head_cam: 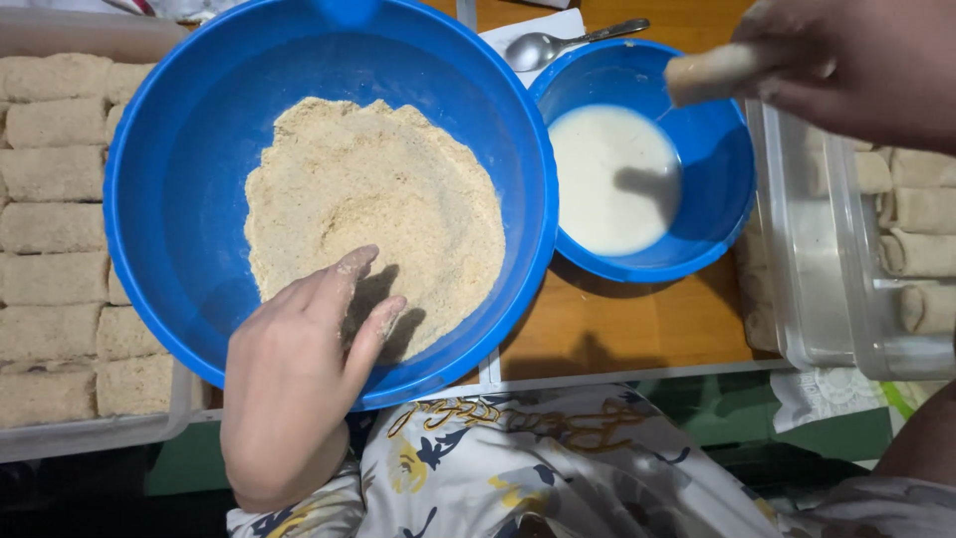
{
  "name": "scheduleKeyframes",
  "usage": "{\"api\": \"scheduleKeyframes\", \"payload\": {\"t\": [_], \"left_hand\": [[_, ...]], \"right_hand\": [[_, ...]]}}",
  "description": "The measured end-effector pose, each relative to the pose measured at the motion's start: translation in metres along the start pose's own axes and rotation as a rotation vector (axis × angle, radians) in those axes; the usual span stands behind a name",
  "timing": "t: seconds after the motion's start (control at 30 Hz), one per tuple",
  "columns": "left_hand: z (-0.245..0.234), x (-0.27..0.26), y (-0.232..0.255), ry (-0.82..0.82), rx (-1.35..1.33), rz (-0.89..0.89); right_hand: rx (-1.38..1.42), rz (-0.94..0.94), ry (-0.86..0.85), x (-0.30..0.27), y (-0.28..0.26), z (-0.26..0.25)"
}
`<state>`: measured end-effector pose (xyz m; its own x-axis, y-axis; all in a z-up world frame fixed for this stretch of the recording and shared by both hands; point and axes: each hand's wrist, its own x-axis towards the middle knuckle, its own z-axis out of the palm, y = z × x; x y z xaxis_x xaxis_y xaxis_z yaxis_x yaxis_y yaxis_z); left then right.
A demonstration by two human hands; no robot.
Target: The person coats rectangular food pieces in a large blue bowl of breadcrumb powder by hand, dips each piece into a smaller bowl of milk, then coats it again in the powder and places it onto a tray with other finished pieces, repeating the cycle.
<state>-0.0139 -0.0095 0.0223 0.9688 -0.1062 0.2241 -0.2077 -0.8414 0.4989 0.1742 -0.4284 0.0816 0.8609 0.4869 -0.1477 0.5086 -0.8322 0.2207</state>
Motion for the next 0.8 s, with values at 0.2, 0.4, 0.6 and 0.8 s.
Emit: {"api": "scheduleKeyframes", "payload": {"t": [0.2, 0.4, 0.6, 0.8], "left_hand": [[-0.001, -0.001, 0.002, 0.023, -0.014, 0.012], [-0.001, -0.003, 0.000, 0.028, -0.005, 0.016], [0.000, -0.002, -0.001, 0.019, 0.009, 0.005], [-0.001, -0.001, 0.000, 0.008, -0.004, -0.002]], "right_hand": [[0.133, 0.028, 0.011, -0.006, -0.010, -0.018], [-0.211, -0.012, 0.078, 0.000, -0.034, -0.015], [-0.323, 0.046, 0.021, 0.001, -0.042, -0.020], [-0.294, 0.020, 0.041, 0.002, -0.032, -0.011]]}}
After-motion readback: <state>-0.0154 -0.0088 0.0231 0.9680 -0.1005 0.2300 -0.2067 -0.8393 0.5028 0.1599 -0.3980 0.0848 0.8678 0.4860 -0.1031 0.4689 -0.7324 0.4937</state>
